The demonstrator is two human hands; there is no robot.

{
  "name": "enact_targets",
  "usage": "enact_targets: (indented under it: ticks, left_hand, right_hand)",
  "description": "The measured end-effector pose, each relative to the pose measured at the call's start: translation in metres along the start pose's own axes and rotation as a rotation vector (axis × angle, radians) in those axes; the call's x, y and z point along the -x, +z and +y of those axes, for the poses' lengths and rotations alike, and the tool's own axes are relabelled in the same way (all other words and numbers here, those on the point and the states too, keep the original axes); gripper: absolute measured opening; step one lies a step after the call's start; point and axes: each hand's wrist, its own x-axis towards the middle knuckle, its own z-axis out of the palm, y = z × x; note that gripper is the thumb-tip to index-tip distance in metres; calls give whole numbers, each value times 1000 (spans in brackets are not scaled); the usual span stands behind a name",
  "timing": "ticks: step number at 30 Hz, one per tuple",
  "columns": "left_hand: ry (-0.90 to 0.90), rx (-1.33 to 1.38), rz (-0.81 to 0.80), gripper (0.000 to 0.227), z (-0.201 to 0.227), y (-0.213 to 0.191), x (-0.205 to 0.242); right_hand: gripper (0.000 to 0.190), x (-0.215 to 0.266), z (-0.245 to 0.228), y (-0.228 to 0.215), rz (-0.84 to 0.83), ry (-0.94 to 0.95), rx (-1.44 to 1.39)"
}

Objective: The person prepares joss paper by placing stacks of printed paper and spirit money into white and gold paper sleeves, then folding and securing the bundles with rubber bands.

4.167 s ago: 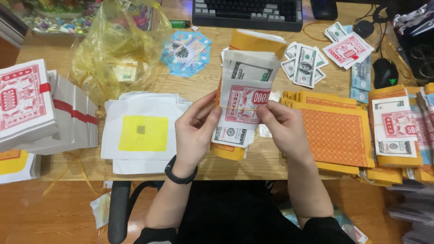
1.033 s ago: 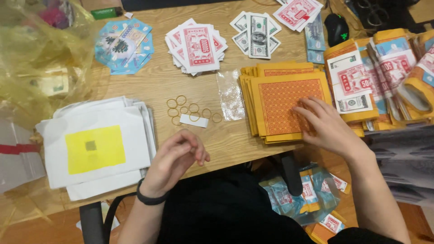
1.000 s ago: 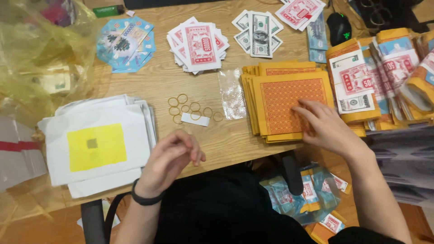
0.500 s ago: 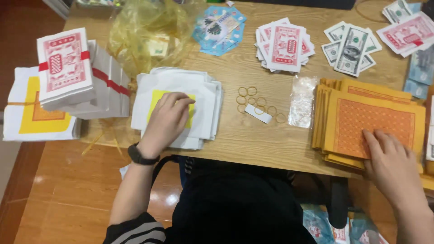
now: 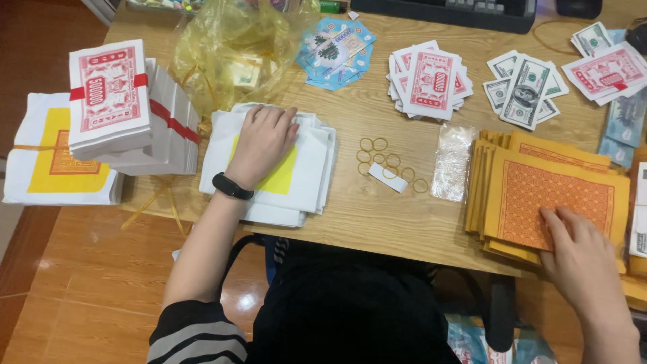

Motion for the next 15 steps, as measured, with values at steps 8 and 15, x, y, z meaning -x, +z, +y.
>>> enact_targets:
  ticks: [8,15]
  left_hand:
    - [-13,37,38,34,1,-10,-1]
    - [-88,307,-125,20,-8,-21,2]
  right_hand:
    - [73,1,6,7,36,-37,-9]
    - [69,-1,-9,-14,4,43,103]
